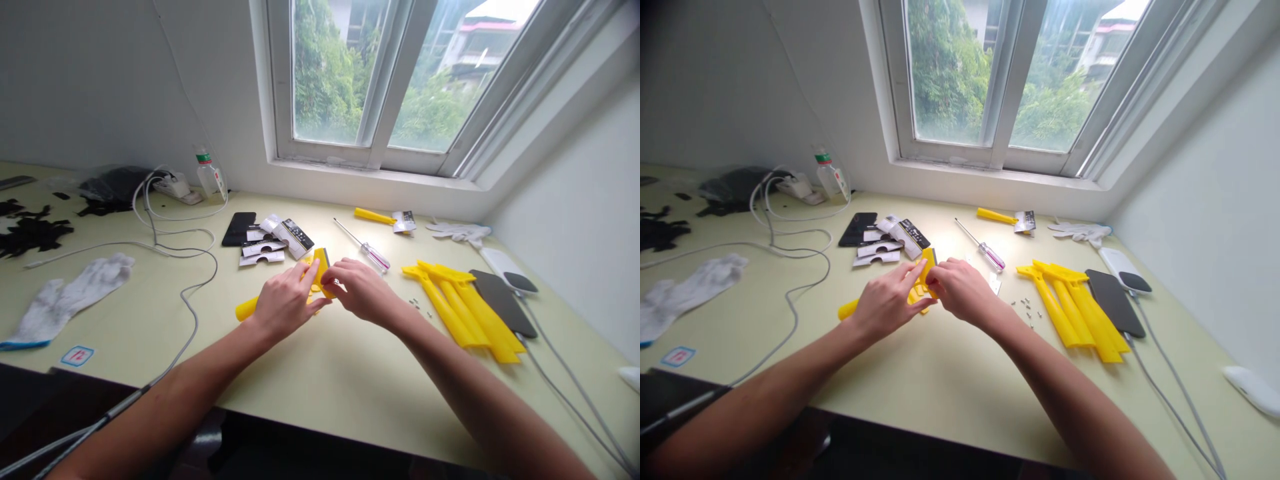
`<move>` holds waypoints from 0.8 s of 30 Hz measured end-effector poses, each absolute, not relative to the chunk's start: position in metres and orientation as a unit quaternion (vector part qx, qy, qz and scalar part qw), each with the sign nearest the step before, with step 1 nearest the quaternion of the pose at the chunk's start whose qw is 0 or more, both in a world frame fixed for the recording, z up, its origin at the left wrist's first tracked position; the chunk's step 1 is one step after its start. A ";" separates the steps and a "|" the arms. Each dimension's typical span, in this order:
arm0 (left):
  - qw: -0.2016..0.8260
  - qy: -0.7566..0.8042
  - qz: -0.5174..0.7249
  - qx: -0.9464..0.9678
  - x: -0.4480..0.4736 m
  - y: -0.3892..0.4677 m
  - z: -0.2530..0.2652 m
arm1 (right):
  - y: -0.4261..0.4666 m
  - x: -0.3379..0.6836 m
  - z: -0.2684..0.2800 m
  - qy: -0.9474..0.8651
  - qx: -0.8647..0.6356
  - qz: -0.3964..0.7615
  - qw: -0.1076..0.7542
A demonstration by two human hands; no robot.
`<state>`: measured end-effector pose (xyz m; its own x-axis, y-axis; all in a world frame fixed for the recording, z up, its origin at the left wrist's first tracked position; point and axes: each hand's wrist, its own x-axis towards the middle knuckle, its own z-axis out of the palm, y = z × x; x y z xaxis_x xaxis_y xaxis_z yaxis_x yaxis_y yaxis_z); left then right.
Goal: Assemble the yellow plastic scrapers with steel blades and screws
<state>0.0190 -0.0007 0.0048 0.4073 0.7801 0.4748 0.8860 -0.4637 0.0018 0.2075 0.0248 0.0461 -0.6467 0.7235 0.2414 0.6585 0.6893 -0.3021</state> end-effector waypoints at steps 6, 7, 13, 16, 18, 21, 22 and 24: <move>0.128 -0.503 -0.214 -0.828 0.019 0.000 0.004 | 0.027 0.209 0.044 -0.876 -0.425 0.129 0.188; 0.126 -0.504 -0.215 -0.827 0.019 0.001 0.004 | 0.028 0.210 0.043 -0.871 -0.430 0.141 0.190; 0.125 -0.497 -0.219 -0.830 0.020 0.000 0.004 | 0.034 0.212 0.041 -0.832 -0.464 0.210 0.222; 0.127 -0.492 -0.226 -0.831 0.019 0.000 0.003 | 0.037 0.214 0.037 -0.803 -0.477 0.272 0.233; 0.128 -0.493 -0.233 -0.829 0.019 0.000 0.003 | 0.038 0.215 0.034 -0.774 -0.473 0.343 0.242; 0.131 -0.490 -0.242 -0.827 0.019 0.000 0.003 | 0.040 0.216 0.031 -0.728 -0.447 0.458 0.246; 0.133 -0.487 -0.245 -0.828 0.019 0.000 0.003 | 0.041 0.216 0.030 -0.714 -0.439 0.486 0.247; 0.137 -0.480 -0.249 -0.830 0.020 0.000 0.003 | 0.042 0.216 0.028 -0.687 -0.429 0.527 0.257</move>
